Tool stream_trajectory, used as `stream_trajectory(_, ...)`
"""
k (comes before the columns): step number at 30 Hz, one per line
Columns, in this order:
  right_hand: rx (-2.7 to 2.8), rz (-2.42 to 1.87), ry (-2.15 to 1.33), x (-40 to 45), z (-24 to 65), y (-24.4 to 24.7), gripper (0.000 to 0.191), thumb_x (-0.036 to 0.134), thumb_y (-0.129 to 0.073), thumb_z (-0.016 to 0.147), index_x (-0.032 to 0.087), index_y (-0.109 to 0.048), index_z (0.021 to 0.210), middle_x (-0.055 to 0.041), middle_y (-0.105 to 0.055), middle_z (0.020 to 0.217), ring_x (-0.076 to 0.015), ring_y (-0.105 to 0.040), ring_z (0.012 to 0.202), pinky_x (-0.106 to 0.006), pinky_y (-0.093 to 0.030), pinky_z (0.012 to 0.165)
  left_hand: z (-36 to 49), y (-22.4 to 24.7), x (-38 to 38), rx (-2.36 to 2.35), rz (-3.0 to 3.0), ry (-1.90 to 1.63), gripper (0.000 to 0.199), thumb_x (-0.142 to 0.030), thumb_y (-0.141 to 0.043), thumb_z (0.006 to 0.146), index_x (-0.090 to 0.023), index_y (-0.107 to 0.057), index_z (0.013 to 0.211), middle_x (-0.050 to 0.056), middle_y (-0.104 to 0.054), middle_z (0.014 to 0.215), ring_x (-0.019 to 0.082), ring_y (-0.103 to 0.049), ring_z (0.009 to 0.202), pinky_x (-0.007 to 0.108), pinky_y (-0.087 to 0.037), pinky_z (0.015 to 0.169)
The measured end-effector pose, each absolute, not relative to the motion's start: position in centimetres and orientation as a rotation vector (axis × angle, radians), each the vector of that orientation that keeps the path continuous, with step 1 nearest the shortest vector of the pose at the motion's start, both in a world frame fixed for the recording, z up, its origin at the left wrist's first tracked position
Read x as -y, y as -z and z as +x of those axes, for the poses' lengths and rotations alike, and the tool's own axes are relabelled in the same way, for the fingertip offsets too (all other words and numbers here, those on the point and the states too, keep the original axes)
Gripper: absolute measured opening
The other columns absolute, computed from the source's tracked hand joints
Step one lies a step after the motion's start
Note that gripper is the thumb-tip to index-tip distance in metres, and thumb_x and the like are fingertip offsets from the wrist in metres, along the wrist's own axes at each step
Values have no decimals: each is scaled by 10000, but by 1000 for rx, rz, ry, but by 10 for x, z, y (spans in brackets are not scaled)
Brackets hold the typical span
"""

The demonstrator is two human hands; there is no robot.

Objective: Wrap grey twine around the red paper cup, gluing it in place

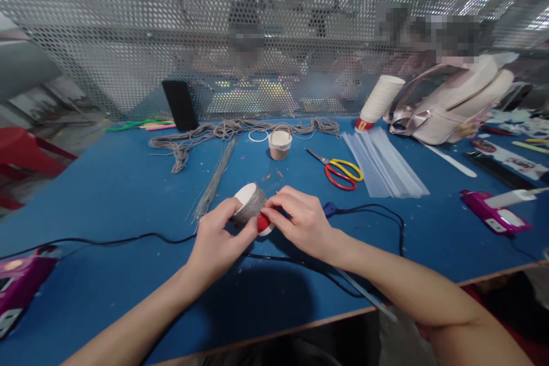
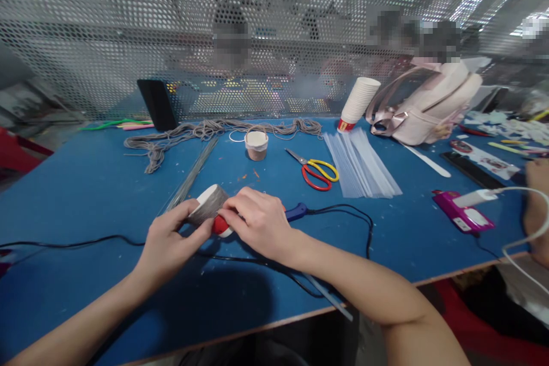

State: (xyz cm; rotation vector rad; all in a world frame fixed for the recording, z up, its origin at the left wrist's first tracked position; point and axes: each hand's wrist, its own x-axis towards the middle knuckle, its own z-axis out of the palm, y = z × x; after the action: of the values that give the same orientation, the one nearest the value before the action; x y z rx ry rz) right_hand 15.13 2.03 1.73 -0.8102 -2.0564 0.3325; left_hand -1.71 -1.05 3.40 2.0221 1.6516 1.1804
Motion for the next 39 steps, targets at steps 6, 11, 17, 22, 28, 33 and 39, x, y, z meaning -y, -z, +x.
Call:
stream_trajectory(6,2068,-802,-343,-21,151,-17,198,250,-514,927,165,-629,790,-38,-631,747,-127,-576,679,-247,-460,647,-19,-32,10,-1664,2029,-1161,219,-347,-531,714,-176,-506,579,-50,-451,531,88,-407,502,206,-359,495)
stream_trajectory(11,2085,-805,-389,-19,153,-22,183,238,-504,930,170,-631,817,-37,-634,760,-124,-583,689,-242,-465,656,-20,-30,10,-1679,2047,-1155,250,-356,-539,721,-178,-485,554,-55,-426,522,83,-386,493,204,-340,484)
stream_trajectory(17,2074,-708,-346,-19,155,-26,109,204,-522,879,162,-622,874,-45,-638,753,-133,-585,682,-257,-486,654,-22,-28,10,-1668,2086,-1175,252,-341,-534,733,-182,-464,551,-54,-415,528,87,-382,508,204,-338,489)
stream_trajectory(22,2137,-672,-189,-20,156,-23,130,176,-524,876,155,-634,811,-55,-642,741,-139,-587,672,-255,-475,613,-21,-28,9,-1660,2127,-1203,247,-323,-530,735,-184,-445,549,-58,-395,524,84,-370,499,202,-334,487)
stream_trajectory(28,2128,-718,-153,-18,153,-21,152,185,-519,887,158,-617,773,-48,-646,715,-140,-579,664,-256,-464,621,-19,-30,10,-1616,2172,-1208,241,-297,-524,741,-188,-429,548,-59,-387,523,83,-365,491,201,-328,481)
stream_trajectory(33,2075,-791,-306,-15,152,-23,127,169,-545,861,162,-608,750,-21,-612,696,-120,-554,630,-240,-440,597,-21,-27,10,-1587,2215,-1219,243,-271,-529,755,-184,-426,553,-55,-392,537,82,-367,500,201,-326,486)
stream_trajectory(39,2020,-868,-469,-13,152,-27,108,169,-567,839,176,-608,739,-7,-608,714,-110,-558,646,-231,-432,616,-21,-26,10,-1565,2214,-1209,238,-250,-523,747,-187,-414,546,-55,-399,536,83,-380,503,202,-326,488)
